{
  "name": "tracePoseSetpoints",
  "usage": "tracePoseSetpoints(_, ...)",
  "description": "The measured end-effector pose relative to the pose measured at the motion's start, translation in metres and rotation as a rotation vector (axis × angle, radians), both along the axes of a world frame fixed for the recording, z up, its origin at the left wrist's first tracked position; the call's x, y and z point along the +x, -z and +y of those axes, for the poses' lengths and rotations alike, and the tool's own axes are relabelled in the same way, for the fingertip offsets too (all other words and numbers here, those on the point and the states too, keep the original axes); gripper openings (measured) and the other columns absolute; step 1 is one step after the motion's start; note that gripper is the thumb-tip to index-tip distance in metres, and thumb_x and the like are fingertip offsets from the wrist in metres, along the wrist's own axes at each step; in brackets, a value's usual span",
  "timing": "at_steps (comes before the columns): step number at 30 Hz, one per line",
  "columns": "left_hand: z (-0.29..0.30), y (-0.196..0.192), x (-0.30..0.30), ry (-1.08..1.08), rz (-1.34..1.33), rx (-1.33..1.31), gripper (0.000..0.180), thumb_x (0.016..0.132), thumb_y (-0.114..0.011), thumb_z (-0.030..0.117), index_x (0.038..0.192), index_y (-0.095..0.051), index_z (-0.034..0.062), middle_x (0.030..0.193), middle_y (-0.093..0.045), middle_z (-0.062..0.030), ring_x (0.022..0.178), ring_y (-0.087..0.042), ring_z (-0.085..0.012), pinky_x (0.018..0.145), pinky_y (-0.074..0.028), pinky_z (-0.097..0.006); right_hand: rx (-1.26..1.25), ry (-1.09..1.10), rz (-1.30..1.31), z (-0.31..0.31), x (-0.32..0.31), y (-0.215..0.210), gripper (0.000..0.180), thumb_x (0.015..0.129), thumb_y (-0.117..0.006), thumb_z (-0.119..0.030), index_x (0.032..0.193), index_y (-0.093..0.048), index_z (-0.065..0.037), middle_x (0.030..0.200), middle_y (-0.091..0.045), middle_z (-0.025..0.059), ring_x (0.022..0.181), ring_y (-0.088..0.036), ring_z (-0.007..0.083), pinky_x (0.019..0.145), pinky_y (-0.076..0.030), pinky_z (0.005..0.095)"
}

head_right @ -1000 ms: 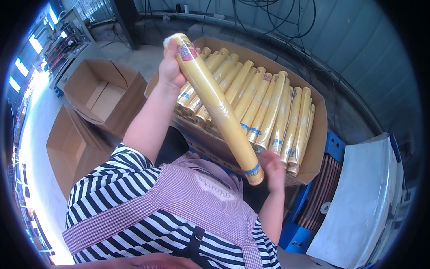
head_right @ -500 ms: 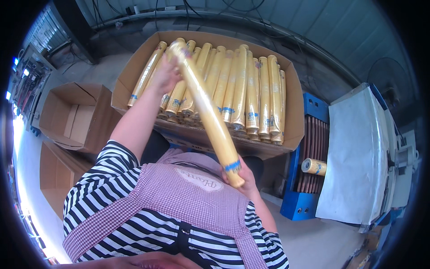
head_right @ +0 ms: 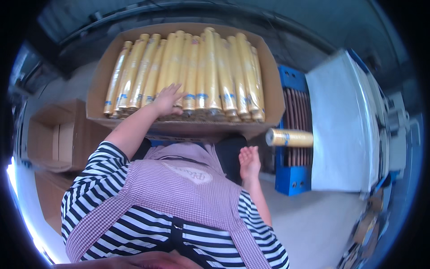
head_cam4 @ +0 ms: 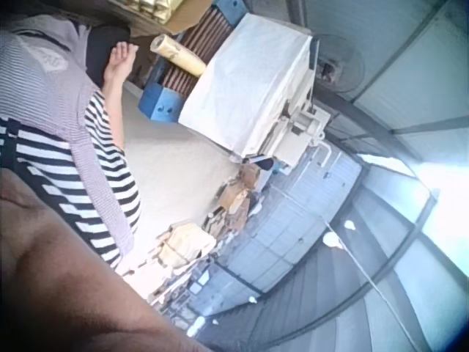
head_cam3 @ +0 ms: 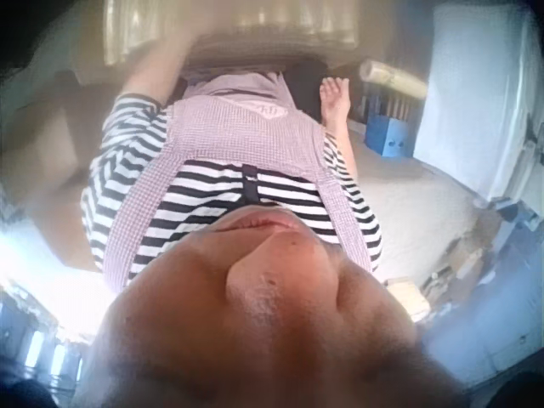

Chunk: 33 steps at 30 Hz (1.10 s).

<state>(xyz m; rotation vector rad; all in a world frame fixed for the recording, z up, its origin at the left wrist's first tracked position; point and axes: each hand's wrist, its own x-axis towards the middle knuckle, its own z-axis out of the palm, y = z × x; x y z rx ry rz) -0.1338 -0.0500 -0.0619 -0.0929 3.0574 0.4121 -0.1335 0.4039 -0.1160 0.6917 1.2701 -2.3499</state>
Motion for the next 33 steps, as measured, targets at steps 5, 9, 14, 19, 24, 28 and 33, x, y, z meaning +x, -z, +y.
tracePoseSetpoints(5, -0.037, 0.057, -0.009, 0.136, -0.046, -0.442, 0.065, 0.087, -0.068, 0.022, 0.147, -0.044, 0.0264, 0.163, -0.018, -0.0136, 0.150, -0.016, -0.0365, 0.120, -0.020, -0.051, -0.395, 0.102, 0.336, 0.030, -0.064, -0.011, 0.078, 0.090, -0.054, -0.064, 0.143, -0.039, -0.009, 0.148, -0.043, 0.0089, 0.137, -0.040, 0.0282, 0.115, -0.030, 0.0513)
tracePoseSetpoints(9, -0.023, 0.021, -0.031, 0.015, -0.151, -0.377, 0.068, 0.082, -0.072, 0.020, 0.145, -0.046, 0.0217, 0.162, -0.022, -0.0140, 0.148, -0.021, -0.0381, 0.118, -0.024, -0.052, -0.352, 0.416, 0.356, 0.033, -0.117, -0.026, 0.063, 0.096, -0.057, -0.050, 0.135, -0.043, -0.003, 0.123, -0.057, 0.0180, 0.116, -0.056, 0.0343, 0.105, -0.043, 0.0519)
tracePoseSetpoints(14, 0.050, -0.040, -0.002, 0.130, -0.047, 0.098, 0.060, 0.086, -0.072, 0.024, 0.140, -0.051, 0.0131, 0.149, -0.043, -0.0171, 0.138, -0.039, -0.0390, 0.115, -0.032, -0.047, -0.211, 0.437, 0.311, 0.002, -0.114, -0.039, 0.051, 0.095, -0.063, -0.027, 0.132, -0.042, 0.001, 0.112, -0.061, 0.0203, 0.108, -0.061, 0.0338, 0.097, -0.049, 0.0510)
tracePoseSetpoints(19, 0.124, -0.066, 0.045, 0.188, -0.121, 1.225, 0.057, 0.097, -0.063, 0.029, 0.145, -0.044, 0.0048, 0.139, -0.054, -0.0143, 0.131, -0.049, -0.0242, 0.111, -0.037, -0.037, -0.309, 0.180, 0.371, -0.098, -0.018, -0.074, 0.039, 0.090, -0.063, -0.005, 0.125, -0.049, 0.003, 0.108, -0.064, 0.0167, 0.097, -0.065, 0.0287, 0.090, -0.054, 0.0416)
tracePoseSetpoints(24, 0.125, -0.050, 0.079, 0.186, -0.360, 1.588, 0.084, 0.087, -0.076, 0.029, 0.151, -0.028, 0.0029, 0.139, -0.050, -0.0115, 0.128, -0.049, -0.0207, 0.107, -0.040, -0.036, -0.253, -0.112, 0.481, -0.149, 0.021, -0.101, 0.047, 0.083, -0.071, 0.000, 0.124, -0.048, -0.002, 0.104, -0.063, 0.0126, 0.096, -0.067, 0.0243, 0.085, -0.056, 0.0385)
tracePoseSetpoints(28, 0.124, -0.055, 0.110, 0.096, -0.285, 1.495, 0.103, 0.067, -0.091, 0.019, 0.148, -0.029, 0.0053, 0.131, -0.052, -0.0074, 0.121, -0.051, -0.0172, 0.102, -0.044, -0.035, -0.144, -0.276, 0.607, -0.177, 0.022, -0.112, 0.052, 0.082, -0.073, -0.001, 0.127, -0.046, -0.004, 0.110, -0.061, 0.0120, 0.102, -0.065, 0.0227, 0.090, -0.054, 0.0367)
tracePoseSetpoints(33, 0.068, -0.047, 0.130, 0.149, -0.500, 1.598, 0.090, 0.068, -0.088, 0.013, 0.142, -0.036, 0.0066, 0.123, -0.057, -0.0070, 0.111, -0.058, -0.0174, 0.095, -0.049, -0.035, -0.186, -0.244, 0.801, -0.196, -0.028, -0.160, 0.052, 0.091, -0.068, -0.017, 0.134, -0.041, -0.006, 0.118, -0.059, 0.0115, 0.110, -0.063, 0.0270, 0.096, -0.052, 0.0428)
